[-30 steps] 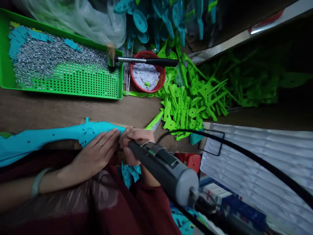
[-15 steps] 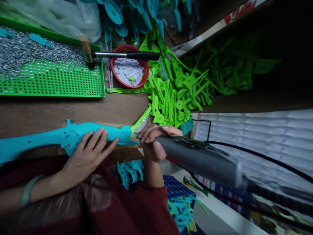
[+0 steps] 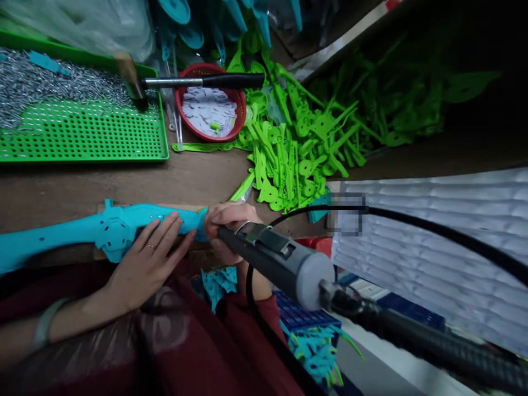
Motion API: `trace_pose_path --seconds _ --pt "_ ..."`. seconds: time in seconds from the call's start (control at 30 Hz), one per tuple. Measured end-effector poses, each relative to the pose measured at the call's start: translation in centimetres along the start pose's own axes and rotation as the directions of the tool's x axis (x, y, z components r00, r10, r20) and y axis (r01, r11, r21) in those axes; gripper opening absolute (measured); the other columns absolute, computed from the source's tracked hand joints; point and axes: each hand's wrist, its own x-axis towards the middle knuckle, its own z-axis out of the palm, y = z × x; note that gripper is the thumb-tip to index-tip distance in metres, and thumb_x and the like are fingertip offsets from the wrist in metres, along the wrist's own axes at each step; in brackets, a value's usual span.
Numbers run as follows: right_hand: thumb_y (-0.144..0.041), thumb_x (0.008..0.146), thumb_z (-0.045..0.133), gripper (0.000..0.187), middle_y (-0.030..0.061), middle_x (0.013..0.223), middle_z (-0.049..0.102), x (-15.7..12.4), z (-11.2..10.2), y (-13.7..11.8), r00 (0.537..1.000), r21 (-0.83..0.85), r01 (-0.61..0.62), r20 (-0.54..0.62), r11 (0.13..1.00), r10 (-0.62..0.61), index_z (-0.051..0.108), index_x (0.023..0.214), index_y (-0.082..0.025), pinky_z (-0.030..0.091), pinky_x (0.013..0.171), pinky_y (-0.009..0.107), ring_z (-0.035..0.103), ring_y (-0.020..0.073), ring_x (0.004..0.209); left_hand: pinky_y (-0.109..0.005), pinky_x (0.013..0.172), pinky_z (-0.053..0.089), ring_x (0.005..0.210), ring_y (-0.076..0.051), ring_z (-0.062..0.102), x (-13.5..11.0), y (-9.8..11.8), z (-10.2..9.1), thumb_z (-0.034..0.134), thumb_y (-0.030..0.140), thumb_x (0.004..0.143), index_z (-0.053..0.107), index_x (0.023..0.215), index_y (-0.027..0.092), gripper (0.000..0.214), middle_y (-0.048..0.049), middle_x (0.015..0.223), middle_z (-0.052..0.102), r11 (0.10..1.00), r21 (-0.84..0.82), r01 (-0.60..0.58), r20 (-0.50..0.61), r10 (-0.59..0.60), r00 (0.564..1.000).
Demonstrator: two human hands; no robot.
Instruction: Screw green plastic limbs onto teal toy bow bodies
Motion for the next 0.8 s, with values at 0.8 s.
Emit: trace_pose_path --seconds 0.8 --pt "-0.021 0.075 0.062 0.033 -0.008 0.052 0.05 -4.7 -0.1 -3.1 0.983 0.001 -0.011 -0.182 1.0 0.011 0.06 0.108 -0.02 0.045 0.036 0.019 0.048 0.0085 0.037 -0.047 0.101 0.049 0.128 -0.034 0.056 2.4 0.0 2.8 0.049 0.012 0.097 0.056 0.129 0.004 0.034 -0.0232 0.137 0.057 0.995 0.082 -0.052 -0.214 0.069 0.974"
